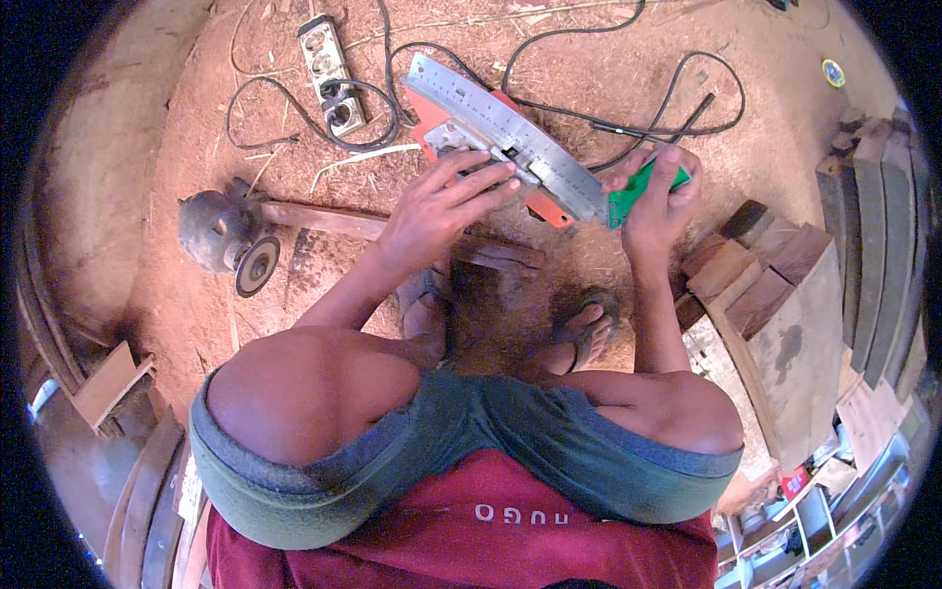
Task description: The person cleans a wood planer tool by hand and with a small green plastic scraper, then uses a T-handle wrench to tighten screws on the tool's base.
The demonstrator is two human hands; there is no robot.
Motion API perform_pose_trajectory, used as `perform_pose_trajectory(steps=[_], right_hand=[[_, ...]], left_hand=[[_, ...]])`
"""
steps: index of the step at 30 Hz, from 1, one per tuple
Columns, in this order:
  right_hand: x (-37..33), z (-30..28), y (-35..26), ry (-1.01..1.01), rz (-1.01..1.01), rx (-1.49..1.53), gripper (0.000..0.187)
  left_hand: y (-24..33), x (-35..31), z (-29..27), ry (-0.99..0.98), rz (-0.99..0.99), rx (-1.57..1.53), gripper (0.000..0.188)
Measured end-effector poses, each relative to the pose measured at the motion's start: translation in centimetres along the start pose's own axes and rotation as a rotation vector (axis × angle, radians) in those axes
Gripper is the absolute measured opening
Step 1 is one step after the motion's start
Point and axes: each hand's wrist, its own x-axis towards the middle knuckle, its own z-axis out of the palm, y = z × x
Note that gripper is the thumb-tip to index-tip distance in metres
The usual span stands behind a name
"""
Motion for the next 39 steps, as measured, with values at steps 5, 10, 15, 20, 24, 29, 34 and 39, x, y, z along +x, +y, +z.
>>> perform_pose_trajectory(steps=[5,10,15,20,24,29,34,39], right_hand=[[0.1,-0.4,0.2,-0.031,-0.022,0.010,0.026],[0.1,-0.2,0.4,-0.005,-0.007,0.013,0.025],[0.5,-0.9,0.6,0.074,0.140,0.085,0.031],[4.5,-4.9,2.4,0.406,0.257,0.316,0.052],[9.0,-8.1,5.6,0.415,0.373,0.420,0.046],[13.0,-8.9,8.0,0.258,0.401,0.536,0.036],[14.7,-9.2,10.1,0.132,0.230,-0.118,0.036],[11.8,-13.4,7.2,0.115,0.116,-1.152,0.050]], left_hand=[[0.0,0.3,-0.2,-0.003,0.027,0.005,0.049],[0.0,0.2,-0.3,0.002,0.009,0.040,0.052],[-0.2,0.0,0.0,0.053,-0.013,0.036,0.049],[0.0,0.4,1.0,0.160,-0.025,0.034,0.045],[0.5,0.6,0.4,0.187,-0.039,0.013,0.043],[0.4,1.0,1.2,0.214,-0.031,0.045,0.041],[0.5,1.0,1.2,0.191,-0.051,0.014,0.043],[-0.1,0.8,0.5,0.155,-0.045,0.000,0.050]])
